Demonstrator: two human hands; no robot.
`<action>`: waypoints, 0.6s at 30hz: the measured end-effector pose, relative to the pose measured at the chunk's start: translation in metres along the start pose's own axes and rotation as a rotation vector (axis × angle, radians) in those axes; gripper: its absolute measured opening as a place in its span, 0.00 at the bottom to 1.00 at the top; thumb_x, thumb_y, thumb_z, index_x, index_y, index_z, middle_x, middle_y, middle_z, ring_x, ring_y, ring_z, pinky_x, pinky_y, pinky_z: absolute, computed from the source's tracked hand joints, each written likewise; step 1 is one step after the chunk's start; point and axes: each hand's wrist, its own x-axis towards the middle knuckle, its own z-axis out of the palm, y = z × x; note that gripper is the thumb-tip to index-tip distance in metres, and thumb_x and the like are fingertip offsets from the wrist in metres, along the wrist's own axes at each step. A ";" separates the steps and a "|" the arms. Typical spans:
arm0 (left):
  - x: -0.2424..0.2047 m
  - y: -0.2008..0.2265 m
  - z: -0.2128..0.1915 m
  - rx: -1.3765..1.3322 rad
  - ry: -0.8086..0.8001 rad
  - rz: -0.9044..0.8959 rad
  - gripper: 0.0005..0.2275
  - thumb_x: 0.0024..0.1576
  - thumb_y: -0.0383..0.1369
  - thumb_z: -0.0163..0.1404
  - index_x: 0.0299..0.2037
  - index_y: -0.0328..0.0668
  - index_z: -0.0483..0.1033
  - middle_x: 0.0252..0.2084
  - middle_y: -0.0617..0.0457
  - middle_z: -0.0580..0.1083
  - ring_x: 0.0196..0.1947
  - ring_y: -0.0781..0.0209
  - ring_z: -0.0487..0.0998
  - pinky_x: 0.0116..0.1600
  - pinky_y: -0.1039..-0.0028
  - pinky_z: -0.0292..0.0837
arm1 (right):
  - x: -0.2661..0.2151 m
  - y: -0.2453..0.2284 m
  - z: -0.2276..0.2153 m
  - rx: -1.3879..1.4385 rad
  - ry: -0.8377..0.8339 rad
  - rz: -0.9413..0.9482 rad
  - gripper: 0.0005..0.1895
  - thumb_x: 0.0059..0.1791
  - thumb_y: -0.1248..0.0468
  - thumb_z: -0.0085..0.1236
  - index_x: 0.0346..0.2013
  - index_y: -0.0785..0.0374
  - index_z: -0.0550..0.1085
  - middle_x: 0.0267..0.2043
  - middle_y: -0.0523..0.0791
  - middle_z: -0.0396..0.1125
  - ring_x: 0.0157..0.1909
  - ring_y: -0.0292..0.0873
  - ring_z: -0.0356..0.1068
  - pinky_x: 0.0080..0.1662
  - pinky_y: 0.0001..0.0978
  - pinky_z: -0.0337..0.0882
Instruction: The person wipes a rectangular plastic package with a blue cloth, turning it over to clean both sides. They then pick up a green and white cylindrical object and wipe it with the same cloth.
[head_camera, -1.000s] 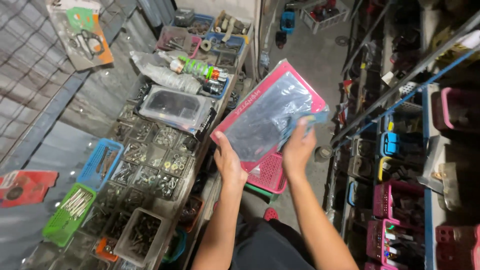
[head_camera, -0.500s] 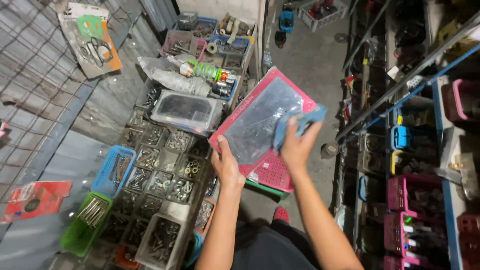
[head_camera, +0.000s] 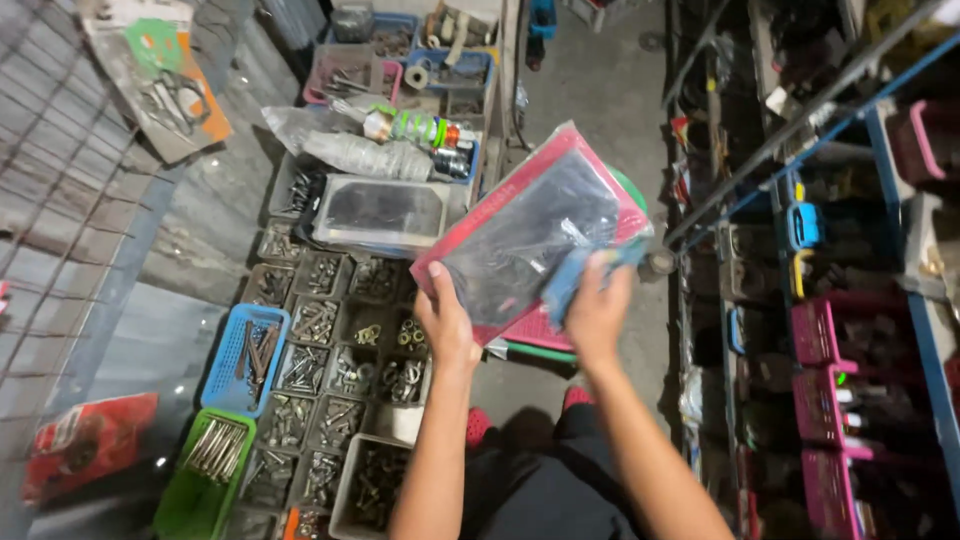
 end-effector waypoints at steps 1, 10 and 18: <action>-0.001 0.005 -0.005 0.008 -0.014 -0.009 0.18 0.64 0.45 0.51 0.46 0.35 0.79 0.41 0.46 0.77 0.42 0.62 0.74 0.49 0.66 0.75 | 0.009 -0.017 -0.003 -0.010 0.014 0.006 0.10 0.61 0.62 0.48 0.41 0.67 0.69 0.37 0.56 0.65 0.42 0.46 0.64 0.52 0.45 0.66; 0.014 0.019 -0.035 0.116 -0.163 0.275 0.12 0.66 0.41 0.48 0.40 0.42 0.79 0.34 0.52 0.77 0.37 0.69 0.75 0.47 0.71 0.75 | 0.044 -0.051 -0.024 -0.095 -0.053 0.150 0.10 0.46 0.59 0.74 0.30 0.56 0.78 0.23 0.36 0.68 0.28 0.31 0.61 0.34 0.27 0.67; -0.006 0.010 -0.022 0.138 -0.183 0.334 0.11 0.66 0.38 0.47 0.43 0.39 0.78 0.37 0.50 0.77 0.41 0.68 0.72 0.54 0.66 0.73 | 0.047 -0.024 -0.047 -0.058 -0.101 0.150 0.13 0.56 0.62 0.60 0.26 0.57 0.75 0.23 0.37 0.65 0.31 0.31 0.60 0.39 0.29 0.68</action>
